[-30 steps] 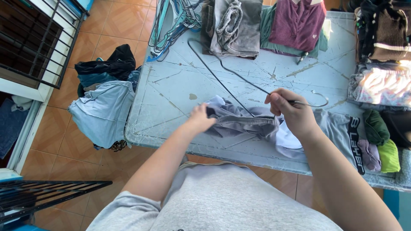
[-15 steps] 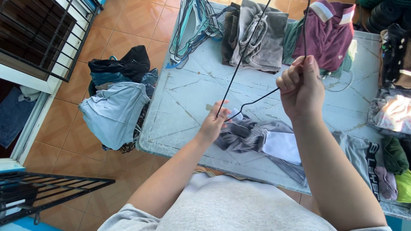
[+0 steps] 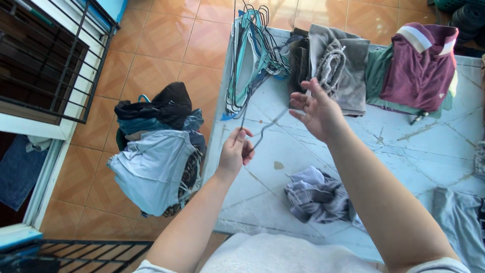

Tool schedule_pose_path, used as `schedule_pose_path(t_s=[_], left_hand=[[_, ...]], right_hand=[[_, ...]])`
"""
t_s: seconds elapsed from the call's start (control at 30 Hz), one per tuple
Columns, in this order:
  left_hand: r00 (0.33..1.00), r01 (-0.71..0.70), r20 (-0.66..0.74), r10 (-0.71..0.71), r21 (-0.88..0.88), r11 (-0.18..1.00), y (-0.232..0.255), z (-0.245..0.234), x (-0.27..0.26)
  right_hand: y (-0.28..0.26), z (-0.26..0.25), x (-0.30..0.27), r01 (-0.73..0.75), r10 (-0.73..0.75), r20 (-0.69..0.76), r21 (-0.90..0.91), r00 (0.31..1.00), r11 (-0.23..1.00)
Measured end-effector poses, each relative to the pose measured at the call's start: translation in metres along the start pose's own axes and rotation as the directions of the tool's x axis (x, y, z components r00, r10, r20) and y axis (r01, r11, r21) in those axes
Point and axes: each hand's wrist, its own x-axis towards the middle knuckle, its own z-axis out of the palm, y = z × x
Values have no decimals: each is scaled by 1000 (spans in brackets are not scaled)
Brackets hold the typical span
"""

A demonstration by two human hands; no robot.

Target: The recorder is folding several items of clothing on a table including shorts, a shirt, and leopard-print items.

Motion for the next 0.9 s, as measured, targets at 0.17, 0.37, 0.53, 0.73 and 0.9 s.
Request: schedule_pose_path(t_s=[0.17,0.37,0.53,0.73,0.9], left_hand=[[976,-61,-199,85,124,990,18,-41,99],[909,65,-400,118,414,908,21,-43,167],[877,320,-479,41,646,693,22,-39,181],[865,458,-468,184,884,94,30,-28,158],[942,309,-317,115,948,77,31,4,105]], right_hand=[[38,-10,39,-122,96,-152,-171,984,978],[62,-50,33,-150,125,-131,-198,983,969],[72,-97,21,-145,113,-210,-142,971,979],[79,-164,-15,-94,55,-284,-125,957,988],[77,-203,-59,-310,56,-347,-742,936,595]])
